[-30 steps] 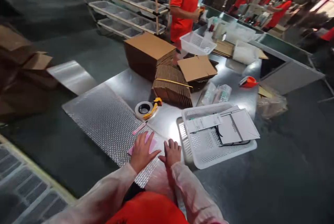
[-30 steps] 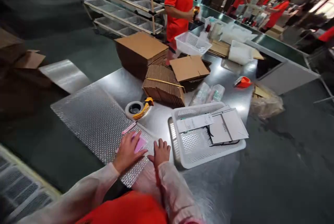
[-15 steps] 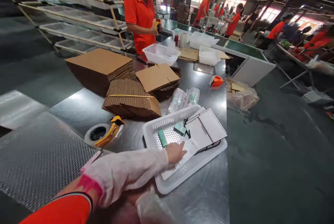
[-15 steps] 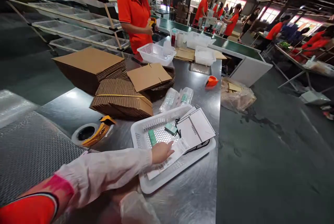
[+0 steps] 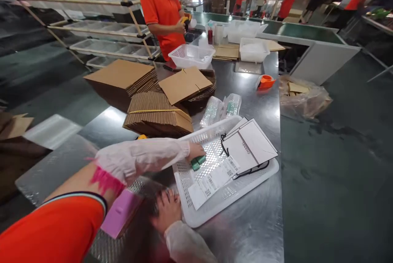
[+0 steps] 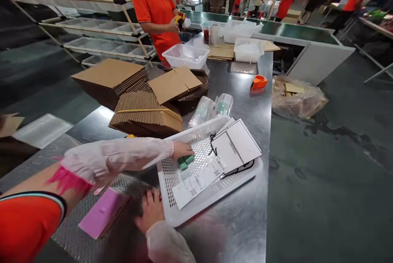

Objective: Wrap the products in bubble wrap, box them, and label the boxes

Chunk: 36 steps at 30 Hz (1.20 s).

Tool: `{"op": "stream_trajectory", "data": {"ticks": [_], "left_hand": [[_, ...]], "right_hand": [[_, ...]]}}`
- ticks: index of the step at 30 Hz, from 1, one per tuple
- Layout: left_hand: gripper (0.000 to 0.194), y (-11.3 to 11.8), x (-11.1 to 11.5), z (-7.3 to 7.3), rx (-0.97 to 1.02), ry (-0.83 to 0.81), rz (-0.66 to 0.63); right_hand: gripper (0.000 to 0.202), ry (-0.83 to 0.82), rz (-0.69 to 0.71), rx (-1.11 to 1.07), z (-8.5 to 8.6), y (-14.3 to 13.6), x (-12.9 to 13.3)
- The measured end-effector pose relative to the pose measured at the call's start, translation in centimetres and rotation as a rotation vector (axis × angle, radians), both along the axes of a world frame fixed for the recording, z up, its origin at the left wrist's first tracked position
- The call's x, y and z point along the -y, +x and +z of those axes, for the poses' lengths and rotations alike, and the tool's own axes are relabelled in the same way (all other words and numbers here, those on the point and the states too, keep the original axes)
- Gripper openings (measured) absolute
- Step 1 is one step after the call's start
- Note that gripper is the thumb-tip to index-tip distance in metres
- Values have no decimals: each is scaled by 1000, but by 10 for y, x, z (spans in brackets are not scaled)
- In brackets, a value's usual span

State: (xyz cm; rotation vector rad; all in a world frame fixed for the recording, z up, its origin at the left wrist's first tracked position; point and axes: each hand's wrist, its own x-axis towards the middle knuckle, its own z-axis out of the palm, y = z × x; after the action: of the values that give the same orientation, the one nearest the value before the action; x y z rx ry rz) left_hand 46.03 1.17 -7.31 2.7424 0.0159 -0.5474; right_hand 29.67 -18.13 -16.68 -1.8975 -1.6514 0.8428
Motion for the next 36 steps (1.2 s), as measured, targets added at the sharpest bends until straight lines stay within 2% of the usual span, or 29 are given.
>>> {"op": "stream_trajectory", "data": {"ticks": [2,5,7,9,10,12,14,15,17,19,22,25,29,30,34,36], "left_hand": [[60,-16,-1,4,-51,-5,-72],[68,-19,6,17,-97,18,-116],[72,-20,14,35,-53,36,-67],[80,-34,20,61,86,44,56],[83,-48,22,75,159,46,132],[82,-93,25,101,264,57,321],[77,-153,29,117,308,99,555],[75,-185,33,120,312,133,698],[73,-247,44,114,261,227,994],[72,-295,57,95,163,293,1207],[73,-332,73,59,94,310,1328],[76,-341,80,30,114,278,1373],[75,-342,78,13,146,235,1384],[76,-342,77,11,150,238,1385],[84,-344,76,9,129,222,1354],[89,-347,70,10,147,200,1363]], "right_hand": [[75,-15,-7,-4,-1,-1,-1],[75,-8,-14,26,-1,-1,-3],[72,-8,-17,56,2,1,-5],[71,-11,-17,102,8,4,-6],[72,-12,-16,130,11,5,-7],[75,-8,-3,184,16,7,-10],[73,-11,0,221,19,7,-13],[71,-7,2,236,19,7,-15],[68,11,3,269,16,6,-18],[67,37,13,306,12,5,-19],[66,54,21,360,8,5,-21],[64,64,17,411,9,5,-21],[57,90,41,480,22,7,-24],[51,100,108,492,27,7,-26],[30,141,551,490,48,5,-40],[27,131,641,511,55,2,-48]]}}
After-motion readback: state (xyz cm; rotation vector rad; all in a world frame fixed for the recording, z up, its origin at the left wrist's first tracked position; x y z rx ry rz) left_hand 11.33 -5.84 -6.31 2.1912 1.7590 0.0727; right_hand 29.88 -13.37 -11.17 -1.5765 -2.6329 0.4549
